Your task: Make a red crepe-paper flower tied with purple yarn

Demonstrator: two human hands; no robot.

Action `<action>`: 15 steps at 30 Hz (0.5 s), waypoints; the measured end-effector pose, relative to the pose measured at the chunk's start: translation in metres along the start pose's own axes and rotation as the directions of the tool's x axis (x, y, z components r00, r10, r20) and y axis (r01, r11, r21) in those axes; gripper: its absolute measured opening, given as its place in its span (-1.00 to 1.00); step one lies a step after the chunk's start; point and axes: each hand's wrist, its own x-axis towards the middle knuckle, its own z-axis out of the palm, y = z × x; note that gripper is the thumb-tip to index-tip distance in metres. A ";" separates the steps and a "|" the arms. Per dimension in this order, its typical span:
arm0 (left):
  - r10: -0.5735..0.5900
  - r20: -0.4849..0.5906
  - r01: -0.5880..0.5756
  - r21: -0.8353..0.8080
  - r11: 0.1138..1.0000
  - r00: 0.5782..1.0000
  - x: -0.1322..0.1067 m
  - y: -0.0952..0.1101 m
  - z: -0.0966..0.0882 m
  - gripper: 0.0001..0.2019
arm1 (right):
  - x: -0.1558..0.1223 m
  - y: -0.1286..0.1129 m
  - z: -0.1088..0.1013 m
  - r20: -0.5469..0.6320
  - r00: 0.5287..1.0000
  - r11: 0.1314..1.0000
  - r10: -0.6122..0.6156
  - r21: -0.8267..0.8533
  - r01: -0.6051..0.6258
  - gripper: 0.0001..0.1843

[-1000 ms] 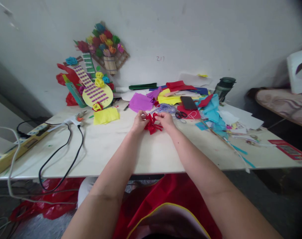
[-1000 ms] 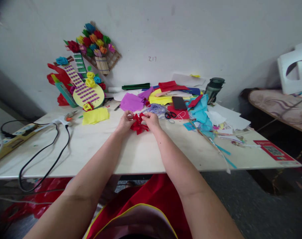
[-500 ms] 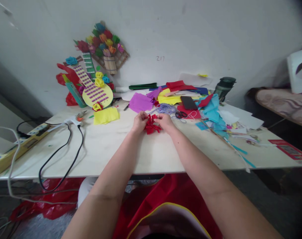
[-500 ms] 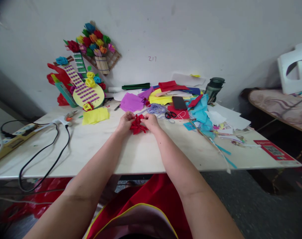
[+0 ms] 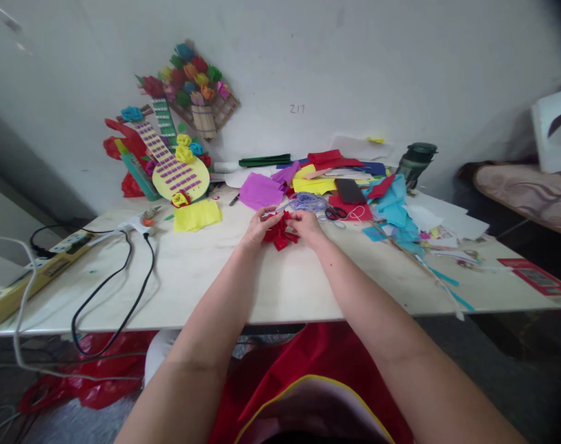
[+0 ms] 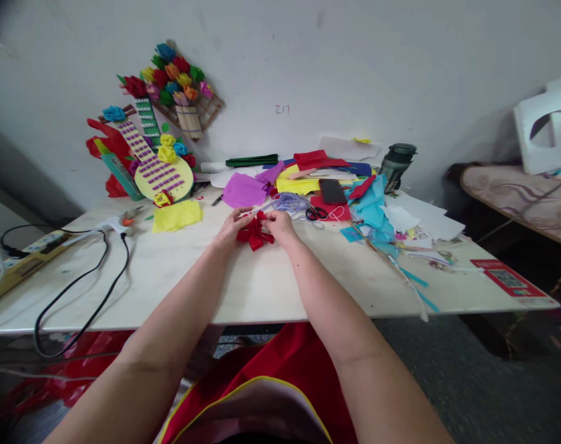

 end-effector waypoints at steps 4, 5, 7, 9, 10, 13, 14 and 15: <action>0.023 0.015 -0.023 0.030 0.999 1.000 0.002 -0.001 0.000 -0.40 | -0.001 -0.002 0.000 -0.015 1.000 1.000 -0.009 0.005 0.009 -0.91; 0.033 0.014 -0.033 0.046 0.998 0.999 0.002 -0.002 -0.001 -0.40 | -0.001 -0.002 0.001 -0.016 1.000 1.000 -0.009 0.009 0.009 -0.91; 0.042 0.012 -0.043 0.083 0.996 0.999 0.003 -0.003 -0.002 -0.40 | -0.002 -0.003 0.001 -0.016 1.000 1.000 -0.010 0.010 0.010 -0.91; 0.046 0.014 -0.048 0.115 0.992 0.999 0.004 -0.004 -0.003 -0.40 | -0.003 -0.004 0.000 -0.019 1.000 1.000 -0.014 -0.003 0.014 -0.92; 0.049 0.015 -0.050 0.128 0.991 0.999 0.004 -0.004 -0.003 -0.40 | -0.003 -0.005 0.000 -0.021 1.000 1.000 -0.017 -0.008 0.016 -0.93; 0.062 0.020 -0.064 0.157 0.986 0.998 0.004 -0.004 -0.004 -0.43 | -0.004 -0.006 0.000 -0.008 1.000 1.000 -0.020 0.002 0.020 -0.94; 0.066 0.021 -0.068 0.162 0.984 0.998 0.004 -0.004 -0.004 -0.43 | -0.004 -0.007 0.000 -0.001 1.000 1.000 -0.021 0.010 0.021 -0.95; 0.068 0.022 -0.071 0.165 0.984 0.997 0.005 -0.004 -0.004 -0.44 | -0.005 -0.008 0.000 0.007 1.000 1.000 -0.022 0.016 0.021 -0.95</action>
